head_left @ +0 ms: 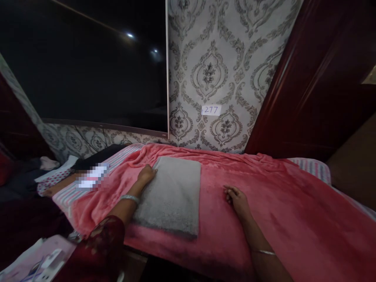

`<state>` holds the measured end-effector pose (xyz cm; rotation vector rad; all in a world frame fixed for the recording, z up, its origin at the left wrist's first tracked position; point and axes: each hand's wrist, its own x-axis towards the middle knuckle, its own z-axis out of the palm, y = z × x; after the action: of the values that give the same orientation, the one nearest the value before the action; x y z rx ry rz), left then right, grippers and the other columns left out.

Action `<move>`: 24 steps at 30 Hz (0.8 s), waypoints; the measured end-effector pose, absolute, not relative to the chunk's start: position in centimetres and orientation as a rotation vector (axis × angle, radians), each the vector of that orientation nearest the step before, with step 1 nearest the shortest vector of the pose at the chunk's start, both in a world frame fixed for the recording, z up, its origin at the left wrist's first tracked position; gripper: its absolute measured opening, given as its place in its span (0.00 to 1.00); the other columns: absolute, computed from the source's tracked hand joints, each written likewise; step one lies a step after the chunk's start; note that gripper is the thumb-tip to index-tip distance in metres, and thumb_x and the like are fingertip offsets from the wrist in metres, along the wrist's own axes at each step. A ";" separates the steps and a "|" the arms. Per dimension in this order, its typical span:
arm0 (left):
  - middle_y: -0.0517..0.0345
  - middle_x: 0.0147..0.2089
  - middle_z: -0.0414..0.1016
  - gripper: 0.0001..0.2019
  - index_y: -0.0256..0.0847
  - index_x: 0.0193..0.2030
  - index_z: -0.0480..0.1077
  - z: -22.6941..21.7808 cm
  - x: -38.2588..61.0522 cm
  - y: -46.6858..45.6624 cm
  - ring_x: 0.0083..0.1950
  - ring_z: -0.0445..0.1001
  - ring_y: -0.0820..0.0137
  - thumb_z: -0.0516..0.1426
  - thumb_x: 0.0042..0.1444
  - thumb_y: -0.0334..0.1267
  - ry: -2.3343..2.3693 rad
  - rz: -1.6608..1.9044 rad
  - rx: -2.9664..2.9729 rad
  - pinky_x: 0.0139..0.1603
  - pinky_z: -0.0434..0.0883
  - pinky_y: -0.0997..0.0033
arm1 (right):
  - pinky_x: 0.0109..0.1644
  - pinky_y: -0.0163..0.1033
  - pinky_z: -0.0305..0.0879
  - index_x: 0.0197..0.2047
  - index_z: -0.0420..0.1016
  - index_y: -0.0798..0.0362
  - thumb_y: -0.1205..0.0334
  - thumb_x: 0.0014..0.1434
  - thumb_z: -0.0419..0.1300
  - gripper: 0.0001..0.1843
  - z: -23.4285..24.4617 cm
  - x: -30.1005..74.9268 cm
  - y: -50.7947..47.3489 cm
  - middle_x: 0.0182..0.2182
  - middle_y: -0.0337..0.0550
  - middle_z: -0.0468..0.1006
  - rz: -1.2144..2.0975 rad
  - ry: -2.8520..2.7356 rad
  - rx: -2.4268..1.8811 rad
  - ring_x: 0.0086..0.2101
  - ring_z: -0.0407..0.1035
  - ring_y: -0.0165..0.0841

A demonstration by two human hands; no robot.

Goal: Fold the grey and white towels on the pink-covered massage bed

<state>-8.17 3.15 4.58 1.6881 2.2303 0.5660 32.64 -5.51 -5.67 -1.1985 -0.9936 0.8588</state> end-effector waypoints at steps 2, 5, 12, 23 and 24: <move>0.33 0.60 0.74 0.28 0.32 0.60 0.66 4.4 -9.1 2.0 0.60 0.75 0.52 0.58 0.57 0.47 2.172 0.587 1.690 0.55 0.71 0.61 | 0.23 0.35 0.56 0.40 0.79 0.55 0.46 0.42 0.63 0.25 -5.5 32.5 -5.6 0.24 0.39 0.74 0.856 -0.993 -1.200 0.20 0.61 0.27; 0.37 0.59 0.76 0.32 0.34 0.61 0.66 3.9 -10.4 -0.2 0.58 0.76 0.52 0.61 0.53 0.50 2.097 0.609 1.680 0.54 0.72 0.62 | 0.24 0.35 0.56 0.39 0.78 0.55 0.47 0.41 0.63 0.25 -5.3 32.5 -5.7 0.24 0.38 0.74 0.866 -0.987 -1.201 0.20 0.61 0.27; 0.39 0.56 0.77 0.37 0.34 0.57 0.71 3.3 -12.4 -5.9 0.56 0.76 0.49 0.65 0.42 0.54 1.933 0.654 1.640 0.53 0.71 0.61 | 0.24 0.35 0.57 0.39 0.78 0.55 0.47 0.40 0.63 0.25 -5.3 32.9 -5.8 0.25 0.38 0.74 0.891 -0.995 -1.217 0.21 0.62 0.27; 0.53 0.34 0.79 0.29 0.40 0.51 0.73 3.4 -12.2 -10.9 0.30 0.76 0.66 0.70 0.39 0.34 1.438 1.267 0.755 0.29 0.70 0.70 | 0.25 0.35 0.57 0.39 0.79 0.55 0.48 0.40 0.63 0.25 -5.2 32.6 -6.1 0.25 0.39 0.74 0.888 -0.980 -1.204 0.21 0.62 0.27; 0.53 0.34 0.79 0.24 0.40 0.47 0.74 3.2 -12.0 -11.2 0.30 0.76 0.66 0.69 0.40 0.32 1.405 1.321 0.675 0.29 0.70 0.71 | 0.25 0.35 0.57 0.39 0.79 0.55 0.48 0.39 0.63 0.25 -5.1 32.6 -6.1 0.25 0.39 0.75 0.888 -0.976 -1.205 0.21 0.62 0.27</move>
<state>-12.05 -11.19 3.23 0.6748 1.4049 1.3213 32.61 -6.13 -5.13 -1.2045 -0.9760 0.8879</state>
